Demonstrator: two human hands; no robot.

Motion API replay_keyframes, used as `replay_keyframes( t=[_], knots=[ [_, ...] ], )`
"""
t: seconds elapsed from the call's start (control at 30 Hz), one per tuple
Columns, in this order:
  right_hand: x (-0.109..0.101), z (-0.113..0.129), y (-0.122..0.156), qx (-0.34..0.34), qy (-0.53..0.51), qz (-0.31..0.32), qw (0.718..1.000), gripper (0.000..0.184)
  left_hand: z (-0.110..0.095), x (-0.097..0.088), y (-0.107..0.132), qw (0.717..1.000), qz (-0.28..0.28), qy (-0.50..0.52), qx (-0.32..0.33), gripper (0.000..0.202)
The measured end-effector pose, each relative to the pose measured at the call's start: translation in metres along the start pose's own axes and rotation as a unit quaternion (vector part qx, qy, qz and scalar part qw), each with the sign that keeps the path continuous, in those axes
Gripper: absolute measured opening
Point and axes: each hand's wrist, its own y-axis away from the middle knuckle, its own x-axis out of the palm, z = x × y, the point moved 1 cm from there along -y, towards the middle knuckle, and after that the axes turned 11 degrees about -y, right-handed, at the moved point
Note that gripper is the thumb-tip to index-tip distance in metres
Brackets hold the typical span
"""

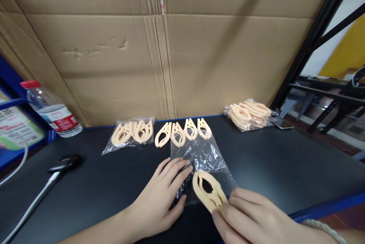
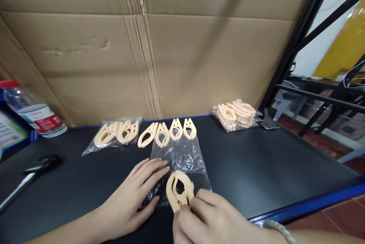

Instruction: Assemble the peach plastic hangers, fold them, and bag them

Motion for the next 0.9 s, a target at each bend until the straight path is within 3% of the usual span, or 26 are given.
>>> replay_keyframes(
  t=[0.2, 0.33, 0.6, 0.9],
  knots=[
    [0.046, -0.016, -0.013, 0.051, 0.101, 0.055, 0.992, 0.01, 0.002, -0.003, -0.002, 0.999, 0.029, 0.005, 0.022, 0.063],
    [0.061, -0.027, -0.021, 0.078, 0.159, 0.087, 0.98, 0.006, 0.003, -0.002, -0.001, 0.999, 0.035, 0.009, 0.021, 0.063],
    [0.056, -0.03, -0.017, 0.109, 0.187, 0.079, 0.973, 0.003, 0.002, -0.001, 0.0, 0.999, 0.04, 0.016, 0.028, 0.061],
    [0.045, -0.032, -0.004, 0.072, 0.176, 0.052, 0.981, 0.015, 0.002, -0.002, 0.0, 0.998, 0.054, 0.014, 0.031, 0.059]
  ],
)
